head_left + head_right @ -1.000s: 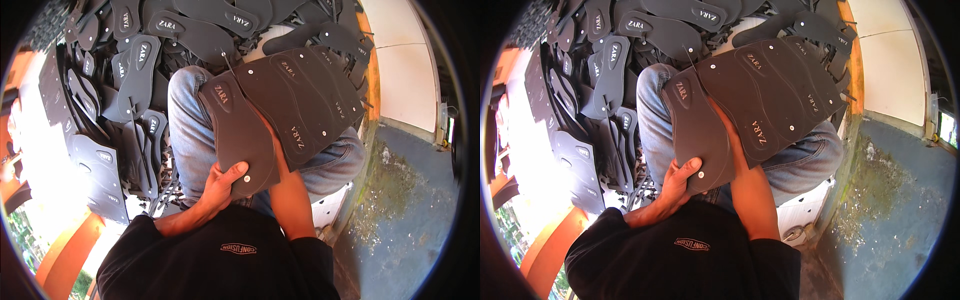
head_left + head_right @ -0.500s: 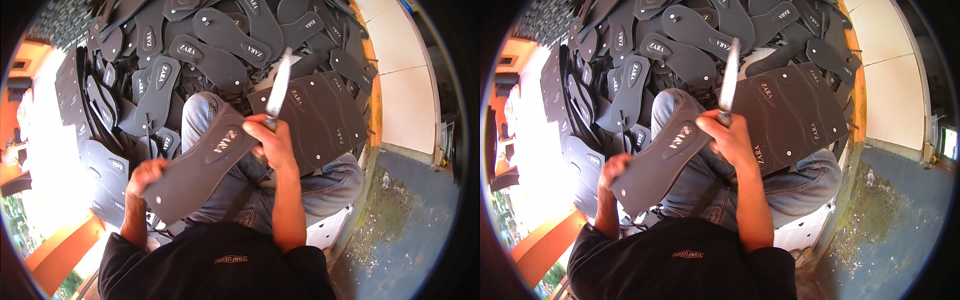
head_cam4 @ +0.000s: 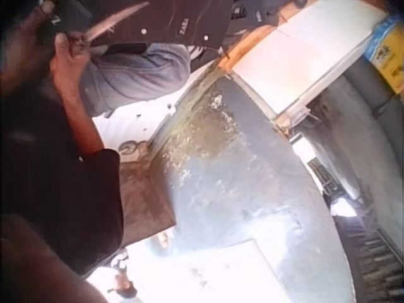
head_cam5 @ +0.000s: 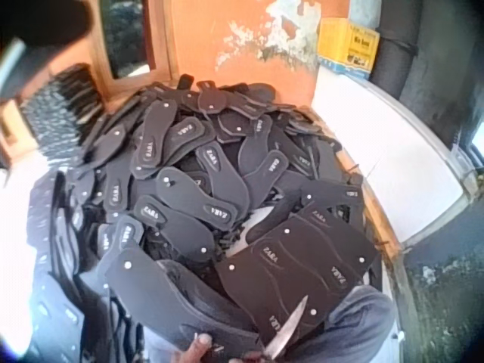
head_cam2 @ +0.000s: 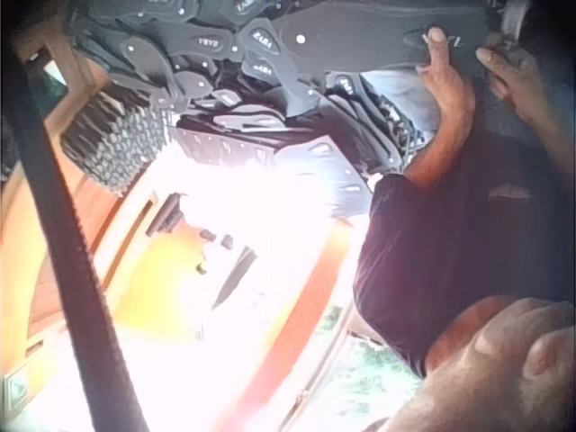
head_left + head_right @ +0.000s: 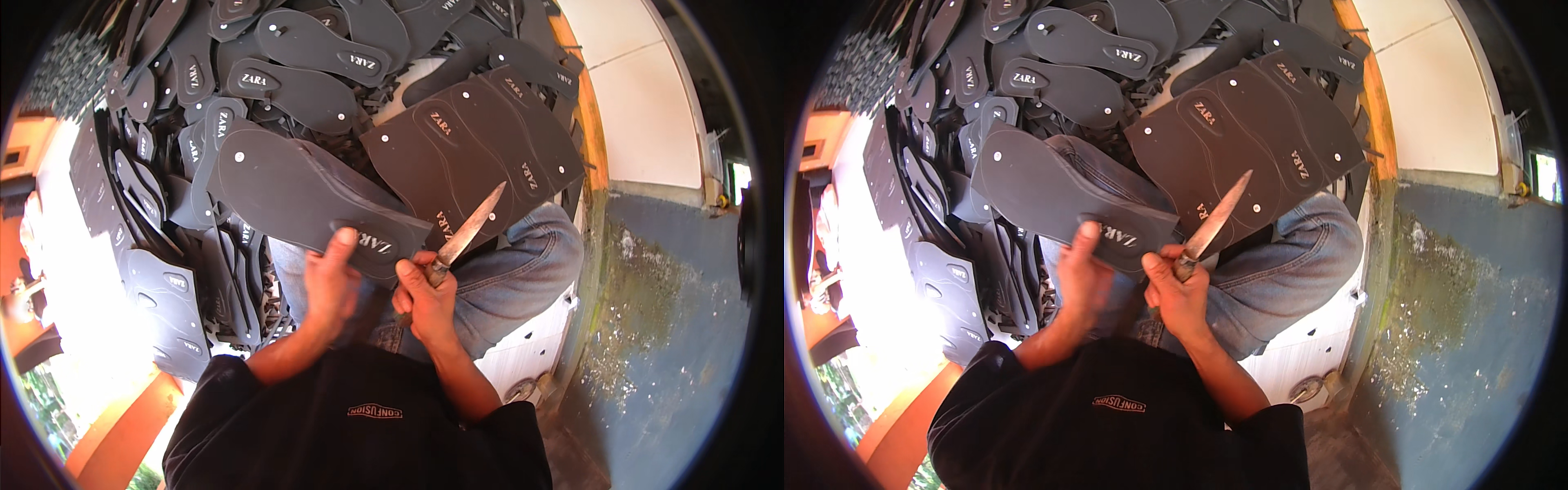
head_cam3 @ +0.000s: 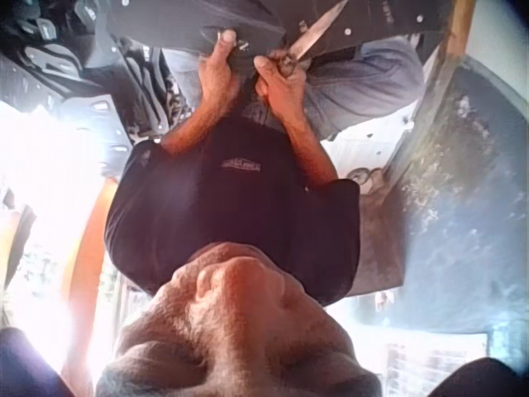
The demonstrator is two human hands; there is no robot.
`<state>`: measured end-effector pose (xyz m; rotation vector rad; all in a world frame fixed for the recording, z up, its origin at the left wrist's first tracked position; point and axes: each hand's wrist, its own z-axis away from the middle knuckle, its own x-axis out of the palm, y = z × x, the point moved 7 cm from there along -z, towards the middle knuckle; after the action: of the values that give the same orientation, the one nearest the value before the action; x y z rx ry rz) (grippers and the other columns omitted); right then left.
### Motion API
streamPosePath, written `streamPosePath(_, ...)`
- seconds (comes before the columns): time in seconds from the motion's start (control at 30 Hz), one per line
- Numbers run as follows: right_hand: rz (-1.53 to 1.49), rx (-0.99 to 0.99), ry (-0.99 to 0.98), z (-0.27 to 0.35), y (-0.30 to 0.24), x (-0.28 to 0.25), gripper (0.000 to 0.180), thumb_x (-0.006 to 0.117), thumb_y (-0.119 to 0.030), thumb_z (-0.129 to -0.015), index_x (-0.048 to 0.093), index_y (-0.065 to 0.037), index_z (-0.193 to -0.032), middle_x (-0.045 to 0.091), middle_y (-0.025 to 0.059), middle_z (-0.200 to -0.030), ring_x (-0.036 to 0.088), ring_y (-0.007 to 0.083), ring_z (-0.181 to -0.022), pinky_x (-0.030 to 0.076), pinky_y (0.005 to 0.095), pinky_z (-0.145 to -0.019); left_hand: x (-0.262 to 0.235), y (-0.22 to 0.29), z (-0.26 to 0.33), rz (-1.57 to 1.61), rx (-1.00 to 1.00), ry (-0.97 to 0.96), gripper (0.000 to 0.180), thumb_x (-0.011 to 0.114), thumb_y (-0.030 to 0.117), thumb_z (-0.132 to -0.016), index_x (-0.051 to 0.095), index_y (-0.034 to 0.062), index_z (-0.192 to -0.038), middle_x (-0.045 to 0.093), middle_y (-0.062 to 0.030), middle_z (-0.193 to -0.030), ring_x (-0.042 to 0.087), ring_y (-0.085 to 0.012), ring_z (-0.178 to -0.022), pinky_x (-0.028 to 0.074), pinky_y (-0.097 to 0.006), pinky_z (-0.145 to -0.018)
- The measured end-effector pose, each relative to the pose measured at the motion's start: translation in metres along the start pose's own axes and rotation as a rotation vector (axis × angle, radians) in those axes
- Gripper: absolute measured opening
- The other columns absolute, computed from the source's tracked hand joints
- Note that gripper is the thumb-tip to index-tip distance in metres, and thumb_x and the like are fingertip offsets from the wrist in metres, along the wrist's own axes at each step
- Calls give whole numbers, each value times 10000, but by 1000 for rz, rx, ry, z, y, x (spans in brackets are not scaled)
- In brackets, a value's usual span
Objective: The person uses a knife to cut and separate individual shoe soles from a larger sheet of material, then trims the excess rubber from the edges of the soles.
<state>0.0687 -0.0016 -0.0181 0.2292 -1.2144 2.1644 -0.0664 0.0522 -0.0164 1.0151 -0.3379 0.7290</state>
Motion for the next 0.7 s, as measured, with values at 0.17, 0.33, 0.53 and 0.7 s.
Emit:
streamPosePath(0.17,53,122,-65,-1,3,-39,308,531,-297,-935,523,-16,-1061,653,169,-911,455,88,-437,365,230,-401,2,-18,5,-41,-103,69,326,643,197,-857,542,3,-1097,619,-91,-1000,623,-193,-900,521,-326,-793)
streamPosePath(0.33,385,-37,117,-21,-10,-67,382,540,-312,-929,543,-10,-1162,621,78,-971,598,109,-704,410,204,-451,-7,-26,5,-108,-198,-18,320,678,143,-827,540,-11,-1071,621,-93,-974,626,-185,-859,529,-310,-783)
streamPosePath(0.53,471,-287,181,-24,-89,-77,335,540,-284,-933,551,-6,-1120,627,49,-818,570,94,-645,417,204,-492,5,-28,20,-162,-192,-3,414,628,212,-873,458,10,-1192,588,-98,-1065,622,-188,-897,527,-318,-803)
streamPosePath(0.7,1003,-93,-53,39,-58,-90,198,625,-171,-863,578,-19,-982,559,30,-604,505,106,-514,394,243,-492,18,-35,56,-121,-381,-34,348,540,208,-928,454,23,-1209,592,-100,-1054,626,-188,-917,538,-335,-801)
